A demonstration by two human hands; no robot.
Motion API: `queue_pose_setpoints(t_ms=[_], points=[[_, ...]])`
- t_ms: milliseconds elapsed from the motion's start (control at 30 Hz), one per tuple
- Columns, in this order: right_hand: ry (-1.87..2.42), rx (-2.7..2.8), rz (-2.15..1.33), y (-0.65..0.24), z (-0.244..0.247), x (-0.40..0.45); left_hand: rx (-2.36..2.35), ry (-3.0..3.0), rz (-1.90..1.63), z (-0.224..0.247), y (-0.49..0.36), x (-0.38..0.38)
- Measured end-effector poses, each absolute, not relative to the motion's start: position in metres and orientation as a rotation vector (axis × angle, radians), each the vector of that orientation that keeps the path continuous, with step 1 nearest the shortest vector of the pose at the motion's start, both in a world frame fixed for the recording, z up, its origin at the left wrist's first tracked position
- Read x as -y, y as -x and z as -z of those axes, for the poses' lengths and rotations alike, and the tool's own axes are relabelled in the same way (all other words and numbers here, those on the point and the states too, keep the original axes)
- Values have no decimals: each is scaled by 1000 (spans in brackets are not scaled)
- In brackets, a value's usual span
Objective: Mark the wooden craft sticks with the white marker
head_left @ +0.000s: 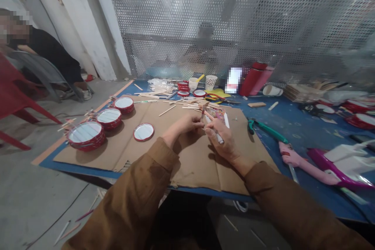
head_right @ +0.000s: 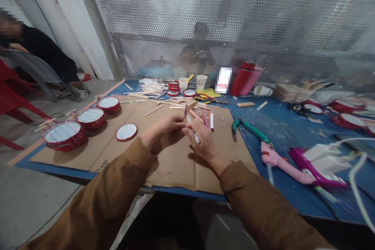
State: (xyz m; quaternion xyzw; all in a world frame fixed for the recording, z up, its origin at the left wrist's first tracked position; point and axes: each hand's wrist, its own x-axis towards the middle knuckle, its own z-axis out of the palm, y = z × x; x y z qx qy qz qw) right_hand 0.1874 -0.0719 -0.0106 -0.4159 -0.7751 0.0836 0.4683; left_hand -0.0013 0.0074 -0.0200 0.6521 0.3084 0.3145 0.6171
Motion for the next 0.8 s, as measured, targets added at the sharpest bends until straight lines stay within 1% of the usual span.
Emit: queue_pose_setpoints(t_ms=[100,267,800], points=[[1021,1902,-192,-189,10,68,-739,-1627,-639,17,2,-11],[980,1947,-171,-190,8,63,-754,-1697,-643,15,0,-15],[978,1917,-154,-191,6,68,-759,-1684,-634,9,1,-11]])
